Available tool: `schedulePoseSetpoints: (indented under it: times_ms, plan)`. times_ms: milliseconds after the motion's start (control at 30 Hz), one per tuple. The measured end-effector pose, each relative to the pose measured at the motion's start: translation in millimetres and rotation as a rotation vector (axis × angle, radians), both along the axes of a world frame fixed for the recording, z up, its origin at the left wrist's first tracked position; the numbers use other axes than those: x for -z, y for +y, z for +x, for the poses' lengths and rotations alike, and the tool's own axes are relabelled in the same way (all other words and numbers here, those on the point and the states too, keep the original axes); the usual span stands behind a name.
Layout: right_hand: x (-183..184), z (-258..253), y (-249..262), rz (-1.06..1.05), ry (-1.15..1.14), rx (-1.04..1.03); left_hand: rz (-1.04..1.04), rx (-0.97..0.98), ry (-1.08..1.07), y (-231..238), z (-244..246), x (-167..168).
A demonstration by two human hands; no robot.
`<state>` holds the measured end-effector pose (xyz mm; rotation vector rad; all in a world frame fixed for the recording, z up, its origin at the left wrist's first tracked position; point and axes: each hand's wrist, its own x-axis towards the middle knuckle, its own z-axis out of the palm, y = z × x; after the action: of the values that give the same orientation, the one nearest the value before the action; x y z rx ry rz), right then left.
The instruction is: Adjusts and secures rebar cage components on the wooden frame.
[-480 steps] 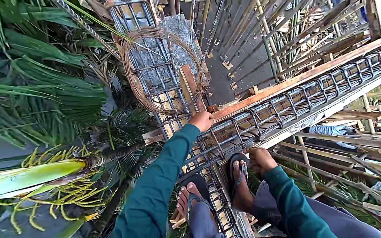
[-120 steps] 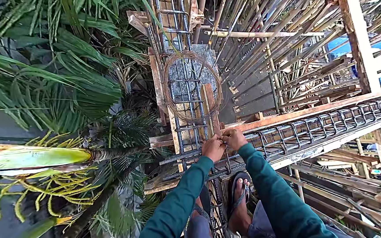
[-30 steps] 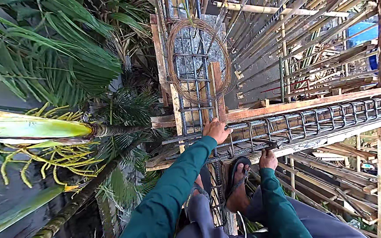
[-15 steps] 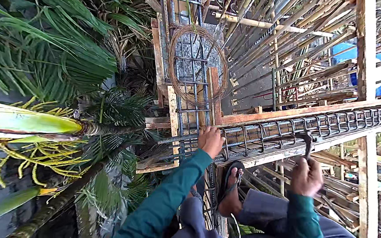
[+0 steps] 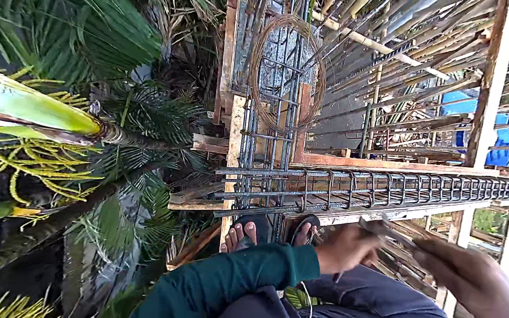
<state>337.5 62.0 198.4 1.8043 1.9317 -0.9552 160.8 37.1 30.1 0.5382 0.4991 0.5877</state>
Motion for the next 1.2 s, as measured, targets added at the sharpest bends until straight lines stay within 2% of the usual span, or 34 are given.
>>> schedulePoseSetpoints:
  times_ms: [67, 133, 267, 433, 667, 867, 967, 1033, 1133, 1200]
  plan:
    - [45.4, -20.3, 31.9, 0.024, -0.159, -0.083, -0.385, -0.041, 0.067, 4.0, 2.0, 19.1]
    - [84.8, -39.6, 67.0, -0.057, -0.271, -0.125, -0.690, -0.115, 0.072, 16.7, 5.2, 42.6]
    - [142.8, -60.7, 117.7, -0.161, -0.446, -0.195, -0.965, -0.272, -0.041, 44.5, 18.4, 74.0]
    - [174.6, -78.7, 158.5, -0.245, -0.573, -0.271, -1.040, -0.351, -0.074, 62.6, 30.3, 90.2]
    - [205.6, -100.0, 174.2, -0.286, -0.676, -0.358, -1.127, -0.386, -0.122, 68.8, 28.4, 98.5]
    - [200.7, -111.6, 175.0, -0.269, -0.709, -0.382, -1.112, -0.397, -0.238, 86.7, 24.6, 90.6]
    - [191.4, -124.0, 171.2, -0.274, -0.745, -0.419, -1.137, -0.396, -0.212, 93.1, 24.9, 90.5]
    - [186.0, -126.7, 167.7, -0.290, -0.751, -0.491, -1.156, -0.403, -0.199, 96.1, 25.2, 90.7]
    - [182.1, -108.8, 158.2, -0.233, -0.630, -0.678, -1.123, -0.405, -0.161, 98.2, 25.0, 96.1]
    - [172.5, -104.1, 155.1, -0.294, -0.586, -0.764, -1.113, -0.391, -0.149, 96.8, 22.7, 102.1]
